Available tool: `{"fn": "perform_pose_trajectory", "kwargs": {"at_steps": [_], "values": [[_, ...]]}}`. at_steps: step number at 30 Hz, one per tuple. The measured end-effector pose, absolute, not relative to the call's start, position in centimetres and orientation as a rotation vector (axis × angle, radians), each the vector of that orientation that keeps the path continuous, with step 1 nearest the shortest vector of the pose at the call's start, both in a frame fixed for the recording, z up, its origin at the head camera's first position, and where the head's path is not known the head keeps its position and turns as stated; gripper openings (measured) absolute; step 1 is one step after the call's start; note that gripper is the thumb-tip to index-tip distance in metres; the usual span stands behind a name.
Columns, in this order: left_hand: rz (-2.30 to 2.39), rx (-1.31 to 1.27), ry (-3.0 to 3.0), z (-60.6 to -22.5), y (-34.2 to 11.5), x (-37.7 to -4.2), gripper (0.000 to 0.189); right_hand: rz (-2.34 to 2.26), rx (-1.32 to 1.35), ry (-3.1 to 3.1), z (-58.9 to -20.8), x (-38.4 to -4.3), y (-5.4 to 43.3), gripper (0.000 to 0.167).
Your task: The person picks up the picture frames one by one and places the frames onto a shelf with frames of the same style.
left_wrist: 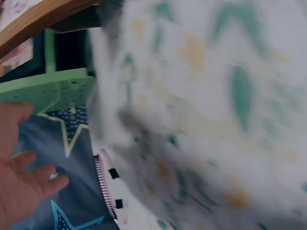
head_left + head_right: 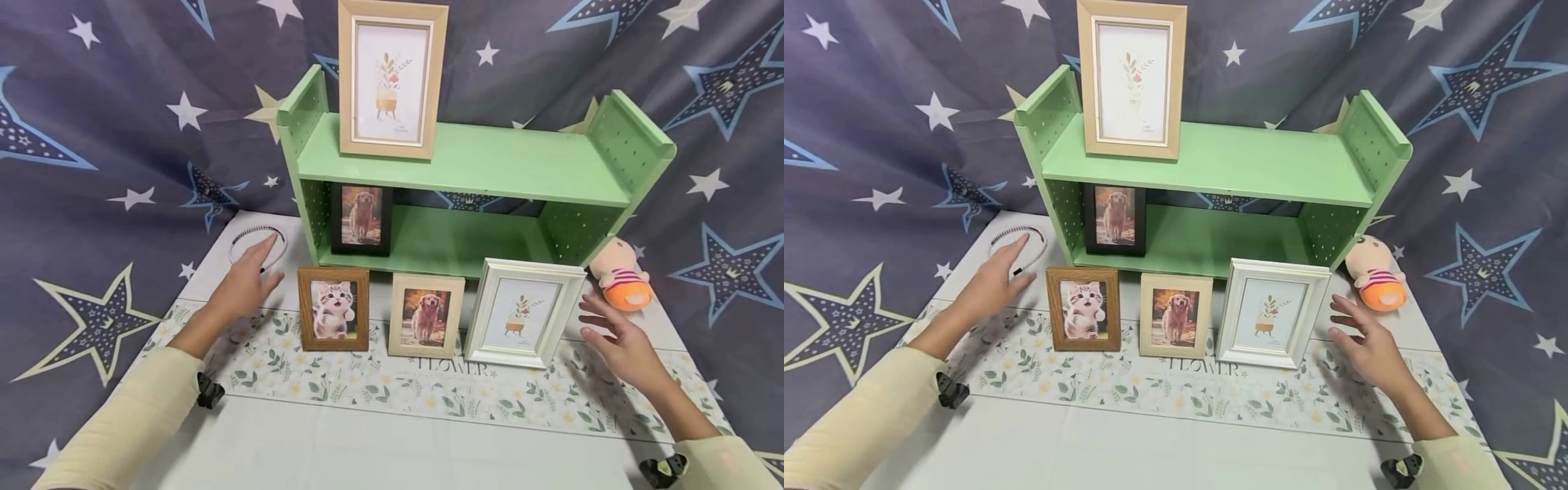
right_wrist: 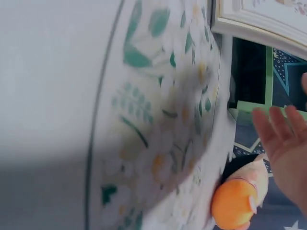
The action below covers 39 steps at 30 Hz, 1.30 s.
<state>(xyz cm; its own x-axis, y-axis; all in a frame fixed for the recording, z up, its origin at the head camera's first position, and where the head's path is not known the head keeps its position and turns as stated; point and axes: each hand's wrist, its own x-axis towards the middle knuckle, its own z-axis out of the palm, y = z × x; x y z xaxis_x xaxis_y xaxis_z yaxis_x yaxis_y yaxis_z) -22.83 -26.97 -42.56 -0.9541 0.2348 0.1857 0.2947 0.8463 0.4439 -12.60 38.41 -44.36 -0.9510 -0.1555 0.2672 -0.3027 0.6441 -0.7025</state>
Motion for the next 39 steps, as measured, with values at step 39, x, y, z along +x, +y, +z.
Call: {"fn": "perform_pose_trajectory", "kwargs": {"at_steps": [39], "values": [[-1.392,-0.387,-2.521,-38.3,-21.7,-27.9,0.081,2.069,-0.082,-2.364,-48.1,-11.4,35.2,0.084]]}}
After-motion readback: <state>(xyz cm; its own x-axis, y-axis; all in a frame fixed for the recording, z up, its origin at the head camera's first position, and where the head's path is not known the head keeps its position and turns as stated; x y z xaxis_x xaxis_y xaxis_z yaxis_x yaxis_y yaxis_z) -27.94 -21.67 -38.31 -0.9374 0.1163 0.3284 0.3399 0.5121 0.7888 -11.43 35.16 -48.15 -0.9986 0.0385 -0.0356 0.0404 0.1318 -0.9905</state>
